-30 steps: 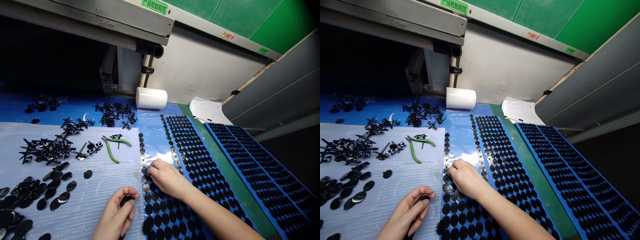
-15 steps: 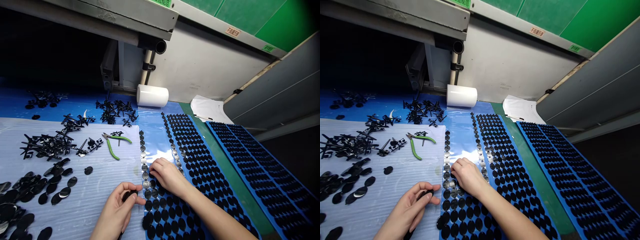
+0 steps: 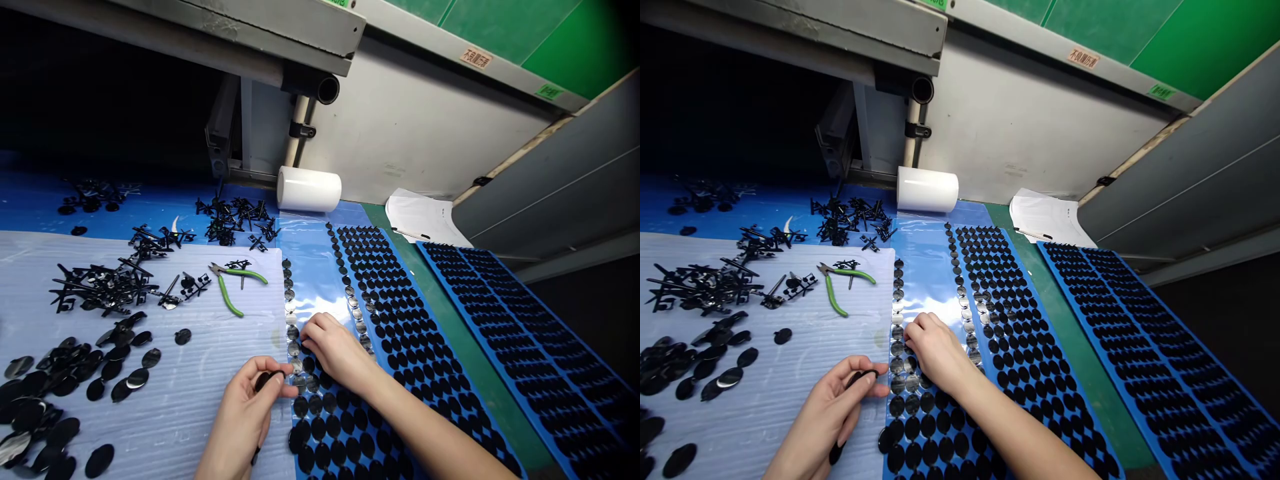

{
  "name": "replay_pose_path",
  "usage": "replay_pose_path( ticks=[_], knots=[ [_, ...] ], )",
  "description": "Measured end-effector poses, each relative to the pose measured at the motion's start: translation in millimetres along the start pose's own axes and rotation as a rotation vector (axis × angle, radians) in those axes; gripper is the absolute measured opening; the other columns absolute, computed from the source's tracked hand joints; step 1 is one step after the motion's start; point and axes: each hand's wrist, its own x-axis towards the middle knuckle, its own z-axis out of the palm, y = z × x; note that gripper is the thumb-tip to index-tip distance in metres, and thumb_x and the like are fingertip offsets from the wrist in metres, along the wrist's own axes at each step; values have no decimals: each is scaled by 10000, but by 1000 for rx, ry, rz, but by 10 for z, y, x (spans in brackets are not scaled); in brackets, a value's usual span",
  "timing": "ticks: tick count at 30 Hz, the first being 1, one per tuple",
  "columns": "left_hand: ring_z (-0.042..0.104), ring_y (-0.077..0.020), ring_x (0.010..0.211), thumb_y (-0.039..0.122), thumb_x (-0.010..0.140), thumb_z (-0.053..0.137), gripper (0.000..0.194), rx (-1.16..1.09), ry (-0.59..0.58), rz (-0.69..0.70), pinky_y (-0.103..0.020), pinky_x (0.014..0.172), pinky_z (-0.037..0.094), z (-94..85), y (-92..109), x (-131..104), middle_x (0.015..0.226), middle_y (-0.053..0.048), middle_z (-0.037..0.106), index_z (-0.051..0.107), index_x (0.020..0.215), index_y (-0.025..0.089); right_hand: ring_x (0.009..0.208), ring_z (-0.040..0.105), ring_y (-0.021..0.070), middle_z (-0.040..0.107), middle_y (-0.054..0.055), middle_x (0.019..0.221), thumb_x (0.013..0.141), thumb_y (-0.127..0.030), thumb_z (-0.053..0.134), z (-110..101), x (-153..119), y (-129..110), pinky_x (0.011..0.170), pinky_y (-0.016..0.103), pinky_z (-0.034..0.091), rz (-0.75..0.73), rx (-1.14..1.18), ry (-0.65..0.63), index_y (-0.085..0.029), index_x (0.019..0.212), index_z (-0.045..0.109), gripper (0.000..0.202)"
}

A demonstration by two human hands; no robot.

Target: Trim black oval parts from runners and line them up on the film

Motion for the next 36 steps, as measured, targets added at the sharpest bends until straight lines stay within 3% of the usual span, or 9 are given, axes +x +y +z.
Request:
replay_pose_path(
  ticks=[3,7,11,14,18,21,28,36],
  knots=[
    [209,32,287,323,707,572,217,48,-22,-27,-155,338,98,0,10,18,613,15,590,500,828,158,833,495,172,530,47,859,836,-167,461,-19,-64,-101,722,301,428,30,114,82,-189,896,518,86],
    [232,27,296,339,734,540,221,12,-58,-16,-161,347,84,30,14,19,533,51,514,493,850,156,769,527,156,558,21,802,784,-253,566,1,-173,-298,677,262,451,6,418,149,-202,877,524,115],
    [231,20,282,398,728,528,272,37,-78,-12,-173,333,74,65,5,16,544,27,542,504,836,149,723,556,146,588,19,749,810,-222,529,49,-219,-364,648,252,461,8,500,223,-199,855,562,60],
    [236,15,282,410,723,513,287,50,-67,-26,-180,335,96,68,10,4,644,-12,594,509,860,158,687,562,136,605,20,750,833,-198,481,36,-167,-257,615,243,459,37,447,249,-195,838,577,96],
    [261,13,291,296,708,496,231,30,-74,-66,-191,359,121,35,9,-13,804,-45,632,463,909,186,691,551,143,610,18,763,833,-191,473,8,-23,-11,638,258,447,97,240,272,-195,838,567,94],
    [252,15,279,310,715,470,183,57,-130,-75,-195,355,108,-8,-16,-4,786,-48,640,450,844,182,773,539,163,614,14,780,821,-187,497,19,62,110,708,286,427,78,182,245,-205,812,574,80],
    [246,15,262,439,761,435,281,100,-199,-50,-175,304,77,-11,-26,7,732,-45,642,475,851,176,808,526,169,601,22,818,828,-182,490,56,103,144,725,296,409,48,113,172,-201,811,568,82],
    [300,-5,273,445,680,554,342,96,-180,-70,-156,281,119,26,14,41,608,-15,605,561,844,145,804,518,166,580,21,820,821,-165,495,53,120,147,716,289,412,33,68,145,-203,801,561,78]
  ],
)
